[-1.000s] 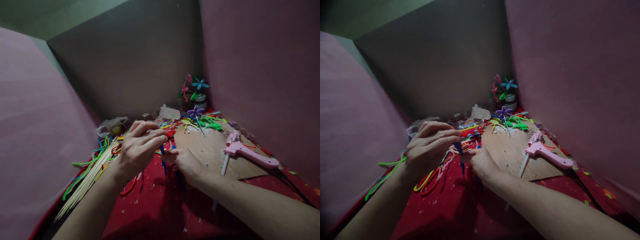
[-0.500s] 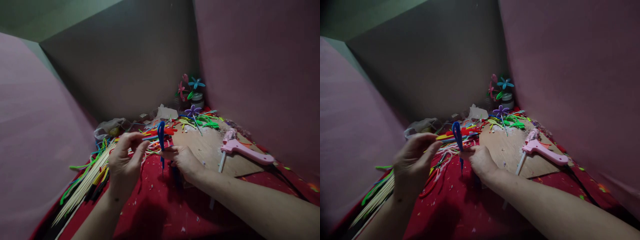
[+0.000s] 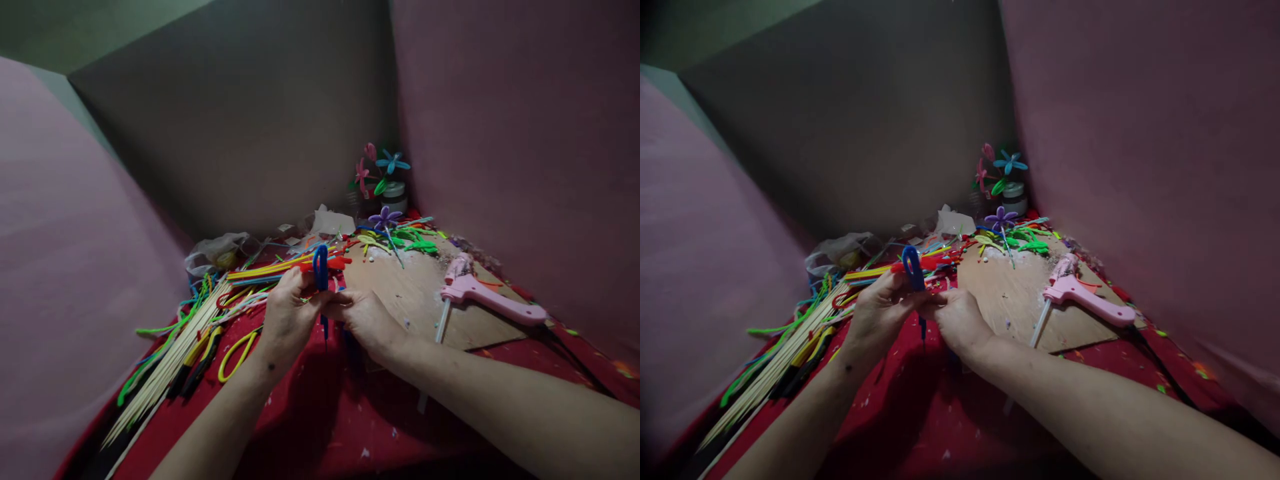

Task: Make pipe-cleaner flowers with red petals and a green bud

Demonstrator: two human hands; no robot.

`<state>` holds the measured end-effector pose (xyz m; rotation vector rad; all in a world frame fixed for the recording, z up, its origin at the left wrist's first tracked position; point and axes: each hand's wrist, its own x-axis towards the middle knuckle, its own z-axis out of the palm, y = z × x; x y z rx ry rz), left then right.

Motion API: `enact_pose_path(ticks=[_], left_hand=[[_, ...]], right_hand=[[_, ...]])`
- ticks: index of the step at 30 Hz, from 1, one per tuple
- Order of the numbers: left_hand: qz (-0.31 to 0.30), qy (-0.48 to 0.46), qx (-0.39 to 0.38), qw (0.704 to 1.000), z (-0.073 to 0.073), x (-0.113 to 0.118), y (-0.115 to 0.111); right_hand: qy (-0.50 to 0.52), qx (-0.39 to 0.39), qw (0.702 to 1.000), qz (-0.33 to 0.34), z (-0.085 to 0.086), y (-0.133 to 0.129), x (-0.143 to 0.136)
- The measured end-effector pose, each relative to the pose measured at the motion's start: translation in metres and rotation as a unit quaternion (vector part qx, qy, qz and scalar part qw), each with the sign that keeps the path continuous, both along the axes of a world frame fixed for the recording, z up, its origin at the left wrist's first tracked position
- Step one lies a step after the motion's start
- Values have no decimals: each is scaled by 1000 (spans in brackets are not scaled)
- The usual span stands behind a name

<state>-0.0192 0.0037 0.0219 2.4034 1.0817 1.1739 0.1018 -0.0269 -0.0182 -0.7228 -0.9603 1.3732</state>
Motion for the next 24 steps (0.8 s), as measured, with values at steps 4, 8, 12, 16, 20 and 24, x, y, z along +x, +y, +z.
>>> enact_pose_path(ticks=[4,8,12,16,20,24], left_hand=[[-64,26,93,993,3,-1,3],[-126,70,198,970,3,-6,7],[-133,96,217,962,4,-6,7],[-138,122,235,954,7,-4,6],[-137,147,271,941,14,-3,5],[-151,166,323,919,21,-1,-4]], right_hand=[[-1,-9,1000,-18,2,-2,0],[-36,-77,996,-25,8,-6,1],[-53,-95,993,-35,9,-6,2],[-56,-87,994,-30,8,-5,3],[-67,-98,993,-26,8,-5,3],[-66,-86,994,-23,6,-3,1]])
